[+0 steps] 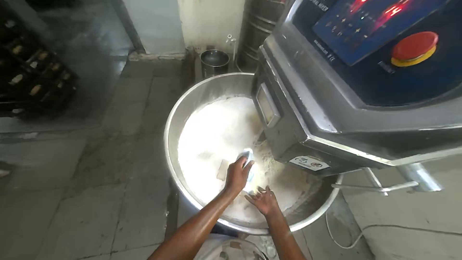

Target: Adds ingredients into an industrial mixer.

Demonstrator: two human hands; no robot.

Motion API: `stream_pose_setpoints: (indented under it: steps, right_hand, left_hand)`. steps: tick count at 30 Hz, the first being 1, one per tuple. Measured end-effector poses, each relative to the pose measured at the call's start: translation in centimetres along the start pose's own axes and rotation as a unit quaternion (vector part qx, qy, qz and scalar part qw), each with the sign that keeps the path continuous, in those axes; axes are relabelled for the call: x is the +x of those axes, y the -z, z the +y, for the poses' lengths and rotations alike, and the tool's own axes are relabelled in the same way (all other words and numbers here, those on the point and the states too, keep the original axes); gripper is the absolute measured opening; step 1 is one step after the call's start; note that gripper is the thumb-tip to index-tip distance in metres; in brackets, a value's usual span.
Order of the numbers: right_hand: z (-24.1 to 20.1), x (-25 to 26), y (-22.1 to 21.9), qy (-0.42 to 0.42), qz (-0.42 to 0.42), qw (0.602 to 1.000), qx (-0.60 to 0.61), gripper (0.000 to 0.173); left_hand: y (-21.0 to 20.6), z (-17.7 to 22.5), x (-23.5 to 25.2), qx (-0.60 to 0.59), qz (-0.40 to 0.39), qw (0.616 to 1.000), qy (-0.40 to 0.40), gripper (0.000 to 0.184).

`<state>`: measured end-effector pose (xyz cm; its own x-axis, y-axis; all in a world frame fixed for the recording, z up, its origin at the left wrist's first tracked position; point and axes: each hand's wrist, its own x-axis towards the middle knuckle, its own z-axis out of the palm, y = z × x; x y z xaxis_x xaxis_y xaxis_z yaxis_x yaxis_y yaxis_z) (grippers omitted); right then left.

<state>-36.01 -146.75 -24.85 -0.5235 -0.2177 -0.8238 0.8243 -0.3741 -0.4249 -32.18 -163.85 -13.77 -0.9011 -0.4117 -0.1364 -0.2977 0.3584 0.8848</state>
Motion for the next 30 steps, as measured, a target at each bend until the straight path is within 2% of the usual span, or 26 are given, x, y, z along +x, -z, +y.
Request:
stream_pose_setpoints:
  steps: [1,3,5,7,8,10,12,13,16,19,21,23,26,28,30]
  right_hand:
    - [0.2,-0.1,0.4,0.003,0.033,0.999,-0.018,0.064]
    - [1.0,-1.1,0.8,0.02,0.081,0.996,-0.043,0.064]
    - [0.8,-2.6,0.2,0.065,0.098,0.991,-0.058,0.06]
    - [1.0,-4.2,-0.2,0.121,0.103,0.985,-0.065,0.055]
    - [1.0,-4.9,0.0,0.147,0.107,0.981,-0.069,0.055]
    - [0.6,-6.1,0.2,0.197,0.122,0.97,-0.08,0.055]
    - [0.5,-8.0,1.2,0.234,0.121,0.962,-0.076,0.053]
    - [0.3,-9.1,1.8,0.252,0.116,0.958,-0.072,0.051]
    - [-0.7,-12.2,3.9,0.322,0.073,0.938,-0.103,0.049]
    - [-1.8,-14.6,6.5,0.409,0.033,0.893,-0.187,0.056]
    - [-2.2,-16.0,8.4,0.446,0.038,0.87,-0.209,0.062]
    - [-2.3,-17.7,11.3,0.471,0.063,0.868,-0.144,0.059]
    - [-2.9,-21.1,17.6,0.477,0.161,0.861,0.065,0.036]
    - [-4.2,-24.4,24.2,0.463,0.22,0.843,0.165,0.035]
    - [-5.0,-28.5,31.8,0.451,0.274,0.817,0.232,0.042]
  left_hand:
    - [0.9,0.3,1.3,0.114,-0.058,0.992,-0.019,0.037]
    - [1.2,-1.1,3.7,0.286,-0.161,0.944,-0.045,0.036]
    - [1.0,-2.5,5.4,0.354,-0.175,0.917,-0.064,0.033]
    - [1.3,-3.3,6.5,0.379,-0.204,0.902,-0.039,0.031]
    - [1.4,-3.5,6.8,0.37,-0.203,0.906,-0.025,0.032]
    - [2.0,-3.5,7.7,0.287,-0.166,0.944,-0.007,0.034]
    - [2.2,-3.8,7.6,0.117,-0.126,0.985,0.009,0.034]
    - [1.7,-4.0,6.9,0.028,-0.11,0.993,0.013,0.033]
    - [-1.4,-2.6,3.1,-0.148,-0.105,0.983,0.035,0.033]
    - [-6.5,1.2,-2.0,-0.197,-0.178,0.964,0.025,0.03]
    - [-11.3,4.7,-5.9,-0.218,-0.233,0.948,0.011,0.025]
    - [-17.1,8.2,-11.0,-0.228,-0.257,0.939,-0.019,0.021]
    - [-25.8,12.2,-20.4,-0.254,-0.258,0.931,-0.047,0.023]
    - [-30.5,14.2,-26.8,-0.235,-0.323,0.914,-0.067,0.031]
    - [-34.5,15.4,-32.7,-0.177,-0.432,0.876,-0.126,0.042]
